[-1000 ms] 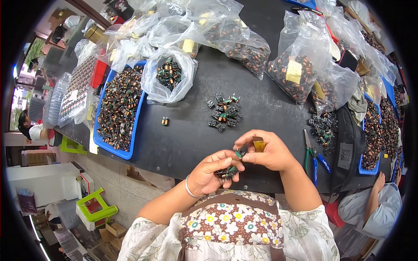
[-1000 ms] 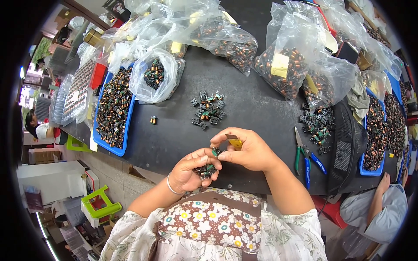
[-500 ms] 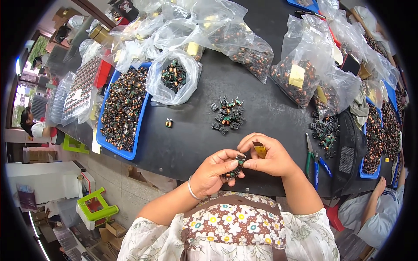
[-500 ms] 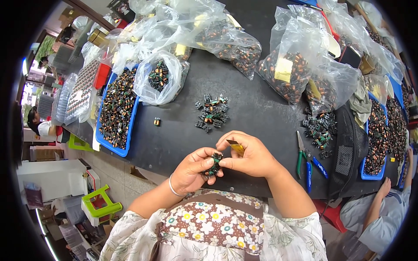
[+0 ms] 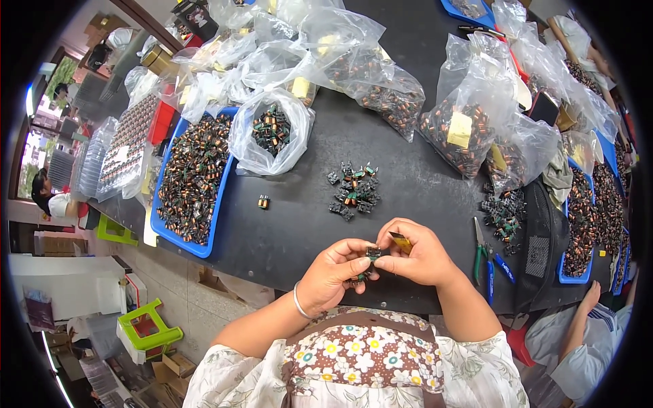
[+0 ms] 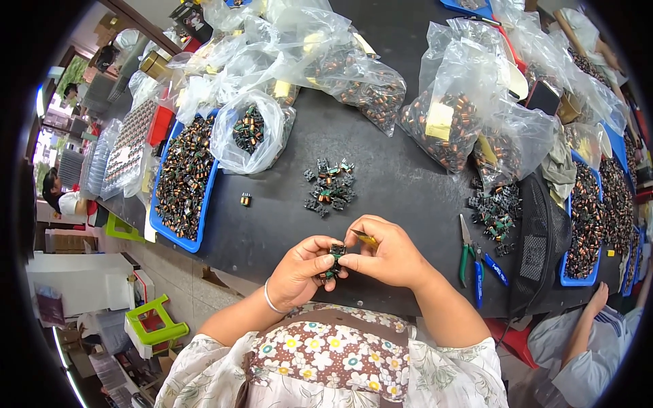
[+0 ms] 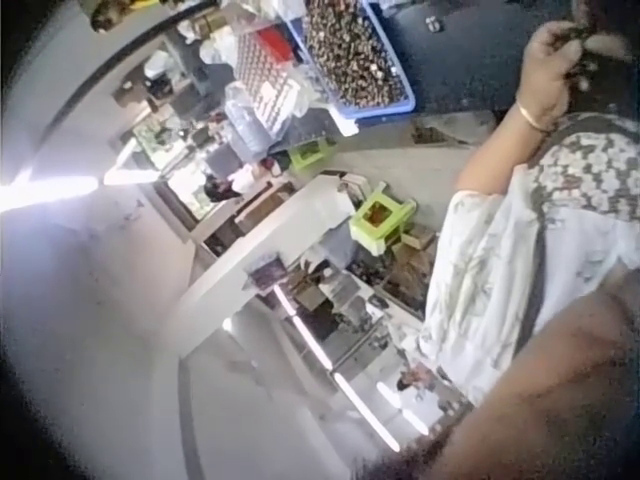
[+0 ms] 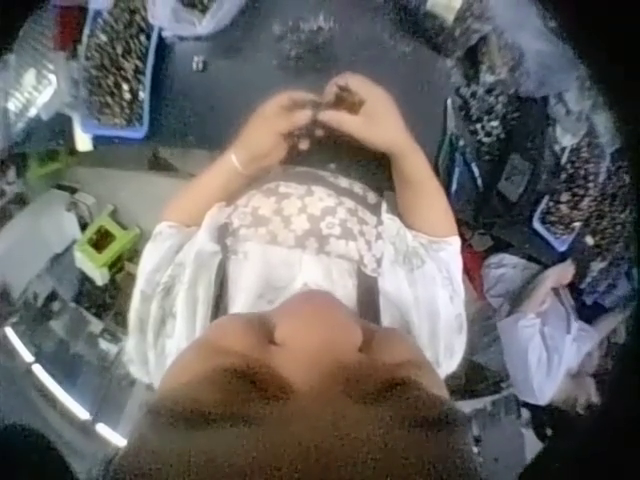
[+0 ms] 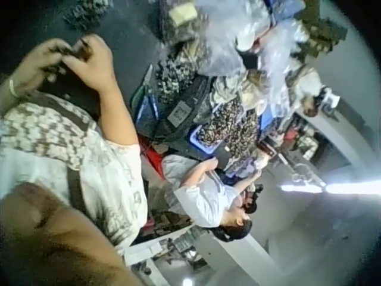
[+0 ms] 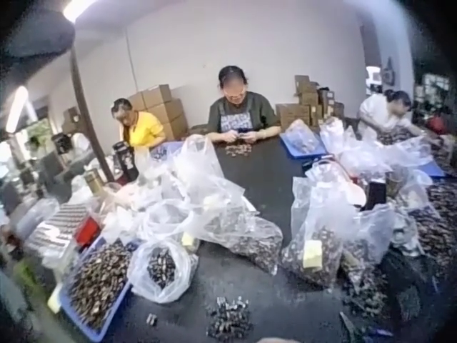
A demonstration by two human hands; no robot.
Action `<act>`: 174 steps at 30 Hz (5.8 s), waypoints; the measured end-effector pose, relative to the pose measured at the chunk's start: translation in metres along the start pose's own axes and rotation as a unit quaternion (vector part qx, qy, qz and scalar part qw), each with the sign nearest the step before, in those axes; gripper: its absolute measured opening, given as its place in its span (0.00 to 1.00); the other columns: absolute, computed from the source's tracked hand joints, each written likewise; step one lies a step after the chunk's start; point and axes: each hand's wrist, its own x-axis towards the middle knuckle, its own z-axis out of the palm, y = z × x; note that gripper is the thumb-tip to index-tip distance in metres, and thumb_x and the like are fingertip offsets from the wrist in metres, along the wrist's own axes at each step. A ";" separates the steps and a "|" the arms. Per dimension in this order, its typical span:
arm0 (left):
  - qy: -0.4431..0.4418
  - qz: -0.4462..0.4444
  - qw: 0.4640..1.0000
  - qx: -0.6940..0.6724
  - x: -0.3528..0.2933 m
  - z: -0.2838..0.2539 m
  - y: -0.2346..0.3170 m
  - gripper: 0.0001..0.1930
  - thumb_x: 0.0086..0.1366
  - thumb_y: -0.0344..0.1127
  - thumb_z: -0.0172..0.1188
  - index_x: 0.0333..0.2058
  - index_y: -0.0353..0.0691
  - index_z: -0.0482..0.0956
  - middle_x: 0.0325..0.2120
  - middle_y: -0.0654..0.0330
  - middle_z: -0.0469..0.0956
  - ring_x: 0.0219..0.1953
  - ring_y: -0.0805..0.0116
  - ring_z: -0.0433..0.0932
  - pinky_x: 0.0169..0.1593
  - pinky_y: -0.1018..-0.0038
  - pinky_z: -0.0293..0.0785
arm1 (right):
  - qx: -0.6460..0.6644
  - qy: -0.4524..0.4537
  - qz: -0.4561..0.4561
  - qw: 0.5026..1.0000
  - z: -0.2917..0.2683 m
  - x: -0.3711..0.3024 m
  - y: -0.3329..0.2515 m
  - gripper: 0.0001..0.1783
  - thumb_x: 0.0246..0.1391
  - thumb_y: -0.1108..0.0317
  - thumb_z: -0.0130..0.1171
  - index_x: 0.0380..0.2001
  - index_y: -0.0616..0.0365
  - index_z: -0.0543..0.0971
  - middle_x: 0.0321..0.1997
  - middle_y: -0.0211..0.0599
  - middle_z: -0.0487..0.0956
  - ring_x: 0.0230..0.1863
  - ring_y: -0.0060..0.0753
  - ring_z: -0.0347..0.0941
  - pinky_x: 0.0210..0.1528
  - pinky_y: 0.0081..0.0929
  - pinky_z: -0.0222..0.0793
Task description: The person assembles and trims leads on small electronic components at a work table, using wire cutters and a utility knife.
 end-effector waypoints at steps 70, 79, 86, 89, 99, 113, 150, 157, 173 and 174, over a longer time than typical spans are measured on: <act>-0.462 0.239 0.834 0.183 -0.028 0.132 0.087 0.12 0.55 0.32 0.54 0.38 0.36 0.73 0.35 0.56 0.75 0.39 0.63 0.73 0.45 0.71 0.68 | -0.250 0.190 -0.095 0.945 -0.002 0.012 0.002 0.12 0.39 0.79 0.61 0.32 0.61 0.76 0.28 0.31 0.72 0.24 0.19 0.65 0.28 0.16 0.62; 0.119 0.341 0.605 0.710 0.085 -0.010 0.097 0.14 0.53 0.35 0.60 0.39 0.36 0.76 0.40 0.52 0.73 0.45 0.56 0.71 0.50 0.67 0.66 | 0.042 0.129 0.015 0.991 -0.016 0.008 0.002 0.13 0.44 0.77 0.60 0.36 0.62 0.75 0.30 0.24 0.72 0.27 0.12 0.65 0.29 0.12 0.63; 0.111 0.250 0.546 0.792 0.123 -0.002 0.087 0.14 0.48 0.39 0.63 0.33 0.37 0.78 0.30 0.52 0.75 0.37 0.55 0.73 0.43 0.66 0.69 | 0.070 0.123 0.022 0.990 -0.018 0.009 -0.008 0.13 0.44 0.78 0.60 0.36 0.63 0.75 0.31 0.27 0.73 0.26 0.14 0.68 0.27 0.13 0.65; 0.061 0.260 0.586 0.765 0.124 0.009 0.073 0.12 0.47 0.35 0.62 0.31 0.36 0.78 0.26 0.53 0.76 0.33 0.54 0.74 0.40 0.65 0.70 | 0.058 0.111 0.010 0.992 -0.019 0.004 -0.015 0.12 0.44 0.78 0.60 0.36 0.63 0.75 0.31 0.28 0.74 0.27 0.14 0.68 0.28 0.13 0.66; 0.028 0.315 0.716 0.623 0.081 0.022 0.043 0.13 0.49 0.26 0.61 0.36 0.37 0.74 0.26 0.59 0.75 0.28 0.67 0.73 0.34 0.74 0.70 | 0.151 0.084 0.022 0.985 -0.027 -0.002 -0.020 0.12 0.45 0.77 0.61 0.35 0.64 0.75 0.29 0.29 0.74 0.28 0.14 0.68 0.29 0.14 0.66; 0.035 0.242 0.830 0.502 0.028 0.005 0.000 0.12 0.52 0.24 0.60 0.37 0.34 0.71 0.32 0.60 0.74 0.27 0.72 0.73 0.32 0.78 0.71 | 0.087 0.065 0.021 0.994 -0.018 0.001 -0.014 0.14 0.40 0.77 0.63 0.34 0.62 0.76 0.30 0.25 0.72 0.29 0.13 0.64 0.31 0.13 0.60; -0.106 0.004 0.994 0.012 0.009 -0.006 0.011 0.10 0.59 0.27 0.56 0.38 0.37 0.68 0.36 0.50 0.73 0.33 0.65 0.77 0.32 0.74 0.79 | -0.161 0.036 -0.045 0.985 -0.026 0.009 -0.008 0.06 0.38 0.80 0.63 0.24 0.62 0.78 0.24 0.35 0.76 0.28 0.24 0.73 0.30 0.17 0.66; -0.065 0.028 0.997 0.027 0.014 -0.007 0.010 0.07 0.59 0.27 0.55 0.37 0.36 0.69 0.37 0.52 0.72 0.30 0.70 0.75 0.27 0.79 0.74 | -0.354 0.210 -0.040 0.910 -0.023 0.020 0.007 0.16 0.36 0.78 0.63 0.34 0.60 0.76 0.33 0.35 0.74 0.35 0.34 0.73 0.37 0.27 0.69; 0.017 0.047 0.994 0.093 0.020 0.002 0.005 0.15 0.61 0.27 0.53 0.47 0.35 0.66 0.35 0.59 0.74 0.31 0.76 0.73 0.31 0.82 0.70 | -0.147 0.034 -0.021 0.988 -0.022 0.010 -0.003 0.10 0.37 0.74 0.65 0.25 0.61 0.75 0.28 0.29 0.72 0.25 0.15 0.65 0.27 0.15 0.60; 0.013 0.044 0.995 0.088 0.020 0.002 0.004 0.14 0.61 0.28 0.54 0.46 0.35 0.67 0.35 0.60 0.74 0.30 0.77 0.72 0.32 0.83 0.70 | -0.132 0.022 -0.018 0.991 -0.020 0.010 -0.004 0.10 0.37 0.74 0.66 0.24 0.61 0.75 0.28 0.29 0.72 0.25 0.15 0.65 0.27 0.15 0.60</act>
